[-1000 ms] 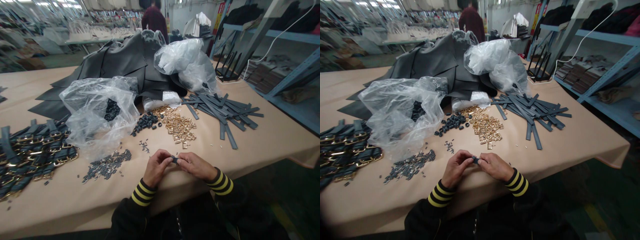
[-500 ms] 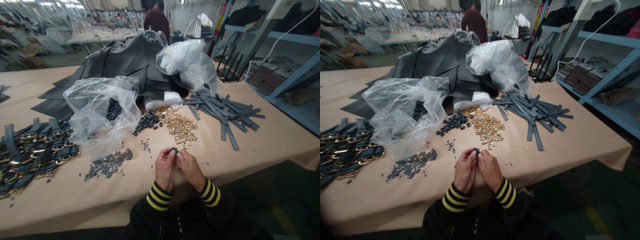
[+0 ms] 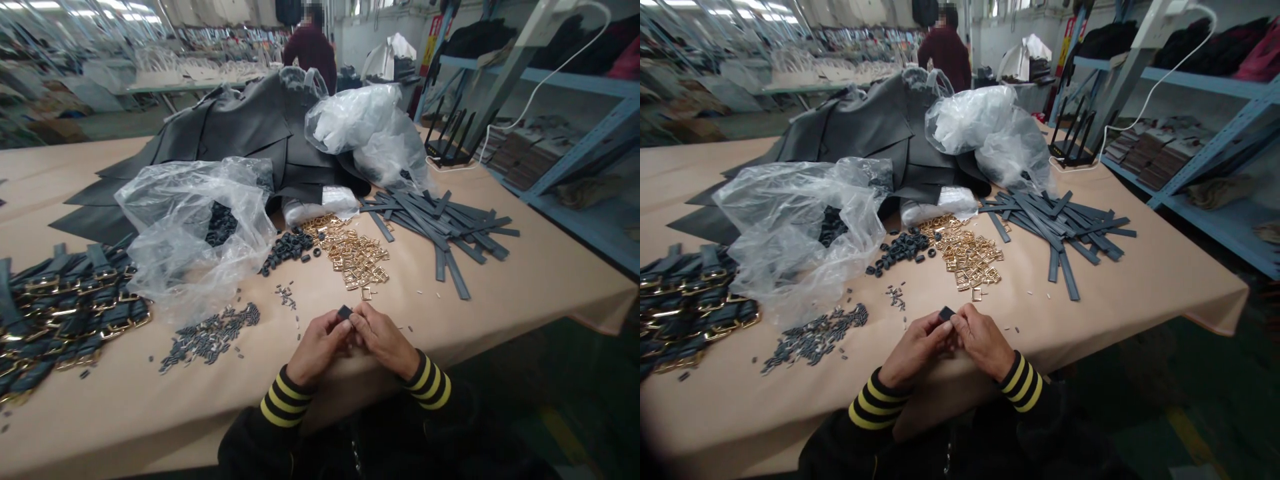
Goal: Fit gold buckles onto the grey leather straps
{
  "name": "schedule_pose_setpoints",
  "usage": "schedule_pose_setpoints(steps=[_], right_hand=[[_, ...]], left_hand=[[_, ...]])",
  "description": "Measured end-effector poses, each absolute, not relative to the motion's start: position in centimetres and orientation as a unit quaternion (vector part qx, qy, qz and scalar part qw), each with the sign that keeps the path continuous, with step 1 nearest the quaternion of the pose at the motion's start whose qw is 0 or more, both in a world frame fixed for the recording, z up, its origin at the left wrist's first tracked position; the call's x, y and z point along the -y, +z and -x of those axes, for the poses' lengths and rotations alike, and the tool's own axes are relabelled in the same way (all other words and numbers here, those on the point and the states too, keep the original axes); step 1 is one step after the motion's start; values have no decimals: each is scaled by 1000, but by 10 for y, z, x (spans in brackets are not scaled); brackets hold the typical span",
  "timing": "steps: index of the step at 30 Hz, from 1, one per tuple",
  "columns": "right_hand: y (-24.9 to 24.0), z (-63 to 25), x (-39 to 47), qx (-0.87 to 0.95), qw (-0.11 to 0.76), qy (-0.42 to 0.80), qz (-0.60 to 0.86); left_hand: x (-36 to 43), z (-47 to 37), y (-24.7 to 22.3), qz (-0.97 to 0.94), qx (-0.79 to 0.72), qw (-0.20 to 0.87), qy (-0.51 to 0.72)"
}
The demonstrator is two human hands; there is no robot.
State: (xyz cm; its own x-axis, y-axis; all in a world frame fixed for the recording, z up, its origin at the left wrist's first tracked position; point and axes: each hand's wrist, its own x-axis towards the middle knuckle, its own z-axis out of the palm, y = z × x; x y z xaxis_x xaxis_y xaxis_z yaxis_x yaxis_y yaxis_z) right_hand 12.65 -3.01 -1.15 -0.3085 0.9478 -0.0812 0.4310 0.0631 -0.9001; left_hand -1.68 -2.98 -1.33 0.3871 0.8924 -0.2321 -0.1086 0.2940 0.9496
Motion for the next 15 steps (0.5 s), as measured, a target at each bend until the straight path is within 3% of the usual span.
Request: schedule_pose_setpoints(steps=[7,10,12,15], right_hand=[[-7,-148,33,693,263,449,499],[-6,-163,32,650,269,484,520],[-6,-174,29,608,296,502,539],[-6,-187,23,548,352,498,573]], left_hand=[[25,1,-18,-299,-457,679,490],[12,-3,-15,-397,-492,641,436],[1,-9,-12,-540,-542,532,362],[-15,-24,-9,-708,-604,282,232]])
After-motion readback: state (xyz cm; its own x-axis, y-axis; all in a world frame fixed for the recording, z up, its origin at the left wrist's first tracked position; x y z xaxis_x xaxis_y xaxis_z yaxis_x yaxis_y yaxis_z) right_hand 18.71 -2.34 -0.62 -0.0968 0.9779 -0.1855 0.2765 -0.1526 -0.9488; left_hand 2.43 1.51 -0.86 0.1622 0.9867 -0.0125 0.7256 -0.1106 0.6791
